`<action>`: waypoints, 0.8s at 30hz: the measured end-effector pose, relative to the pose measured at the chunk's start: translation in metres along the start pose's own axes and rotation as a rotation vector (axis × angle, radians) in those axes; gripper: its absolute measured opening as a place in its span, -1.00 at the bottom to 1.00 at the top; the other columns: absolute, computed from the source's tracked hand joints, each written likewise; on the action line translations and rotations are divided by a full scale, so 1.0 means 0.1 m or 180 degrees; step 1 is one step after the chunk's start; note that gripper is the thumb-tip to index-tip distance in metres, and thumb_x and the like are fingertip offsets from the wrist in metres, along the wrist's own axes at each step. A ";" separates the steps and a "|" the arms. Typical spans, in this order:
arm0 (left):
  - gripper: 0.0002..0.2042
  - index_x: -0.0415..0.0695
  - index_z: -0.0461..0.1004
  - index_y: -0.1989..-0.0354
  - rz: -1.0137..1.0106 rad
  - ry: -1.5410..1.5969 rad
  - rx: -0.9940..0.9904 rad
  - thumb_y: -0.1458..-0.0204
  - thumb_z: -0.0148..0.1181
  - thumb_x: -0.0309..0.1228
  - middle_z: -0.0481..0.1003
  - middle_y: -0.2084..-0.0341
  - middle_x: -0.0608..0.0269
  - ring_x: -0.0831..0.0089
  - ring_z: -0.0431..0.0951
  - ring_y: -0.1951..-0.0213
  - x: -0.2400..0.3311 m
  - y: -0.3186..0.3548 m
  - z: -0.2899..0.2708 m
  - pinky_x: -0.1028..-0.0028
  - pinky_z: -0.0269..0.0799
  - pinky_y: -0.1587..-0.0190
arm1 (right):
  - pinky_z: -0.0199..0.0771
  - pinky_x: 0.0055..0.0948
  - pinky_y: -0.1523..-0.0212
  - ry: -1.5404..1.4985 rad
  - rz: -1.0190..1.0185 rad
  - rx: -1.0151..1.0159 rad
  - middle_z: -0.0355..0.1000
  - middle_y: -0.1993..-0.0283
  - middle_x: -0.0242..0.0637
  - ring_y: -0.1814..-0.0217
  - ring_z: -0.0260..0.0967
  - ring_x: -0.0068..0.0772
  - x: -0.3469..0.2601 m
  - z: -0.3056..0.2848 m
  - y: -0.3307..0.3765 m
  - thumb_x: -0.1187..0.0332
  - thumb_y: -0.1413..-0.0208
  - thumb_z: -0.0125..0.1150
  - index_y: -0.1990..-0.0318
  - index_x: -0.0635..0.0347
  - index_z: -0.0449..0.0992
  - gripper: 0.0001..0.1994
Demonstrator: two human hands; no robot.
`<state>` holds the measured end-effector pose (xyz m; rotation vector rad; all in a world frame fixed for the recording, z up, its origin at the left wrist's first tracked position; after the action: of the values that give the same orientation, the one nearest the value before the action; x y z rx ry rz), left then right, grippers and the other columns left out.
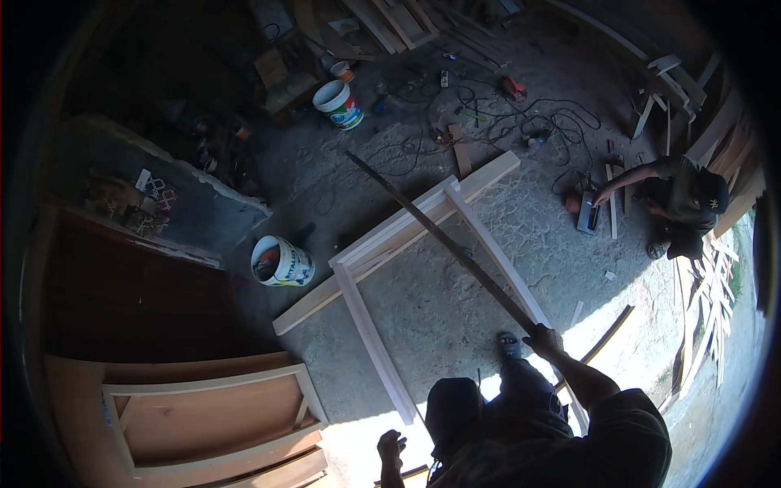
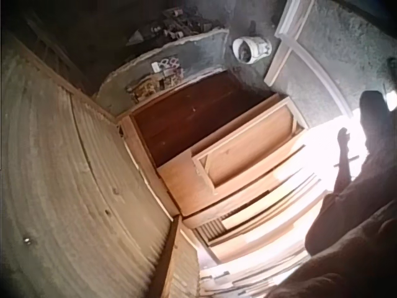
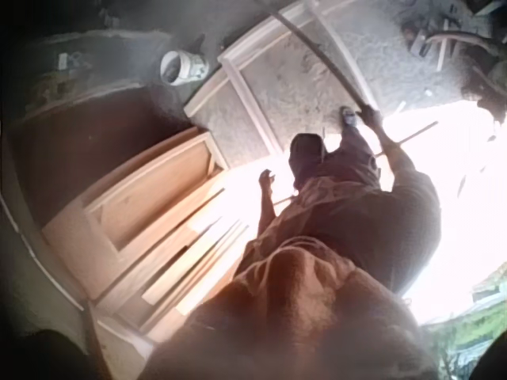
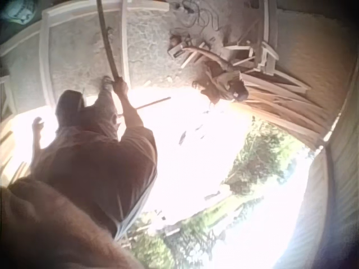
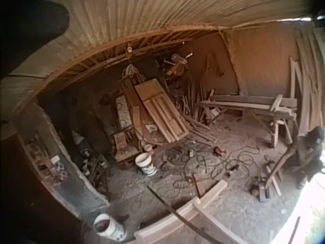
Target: The person carries a long wooden plank into a workshop and places it on a partially assembled wooden frame. They then use a hammer to drive nails into the frame, securing the plank in place.
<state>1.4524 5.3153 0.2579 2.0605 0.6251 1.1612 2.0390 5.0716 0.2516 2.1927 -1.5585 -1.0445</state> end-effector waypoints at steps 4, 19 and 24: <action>-0.71 -0.20 0.50 -0.08 0.0206 -0.0167 -0.0319 -0.23 0.19 -0.37 0.61 0.19 0.14 0.25 0.70 0.27 0.96 -0.51 0.39 0.35 0.56 0.27 | 0.55 0.09 0.11 0.0043 0.0069 0.0066 0.60 0.14 0.02 0.05 0.58 0.18 -0.29 0.04 -0.60 -0.12 -0.06 0.40 0.00 0.13 0.51 -0.44; -0.65 -0.35 0.45 -0.14 0.1769 -0.1136 -0.1107 -0.30 0.14 -0.35 0.55 0.08 0.05 0.34 0.61 0.20 4.48 -4.33 1.93 0.38 0.54 0.10 | 0.55 -0.02 0.06 0.0240 0.0670 0.0198 0.61 0.05 -0.06 -0.01 0.58 0.10 -0.80 0.57 -2.88 -0.09 -0.12 0.36 -0.05 0.06 0.51 -0.49; -0.64 -0.33 0.43 -0.17 0.2255 -0.0900 -0.1125 -0.32 0.13 -0.35 0.52 0.02 0.09 0.36 0.58 0.11 4.78 -4.99 2.73 0.39 0.54 0.05 | 0.52 -0.05 0.02 0.0358 0.0561 0.0377 0.59 0.00 -0.08 -0.06 0.56 0.05 -0.55 0.88 -3.73 -0.05 -0.15 0.34 -0.09 0.04 0.51 -0.52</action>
<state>1.8847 5.8794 0.0405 2.1180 -0.4620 1.1977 2.2368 5.2851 -0.0039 2.1013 -1.7646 -0.7821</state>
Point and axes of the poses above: each hand's wrist, its own y-axis away from the middle knuckle, its own z-axis out of the palm, x = y × z, the point moved 8 cm from there along -y, towards the middle knuckle
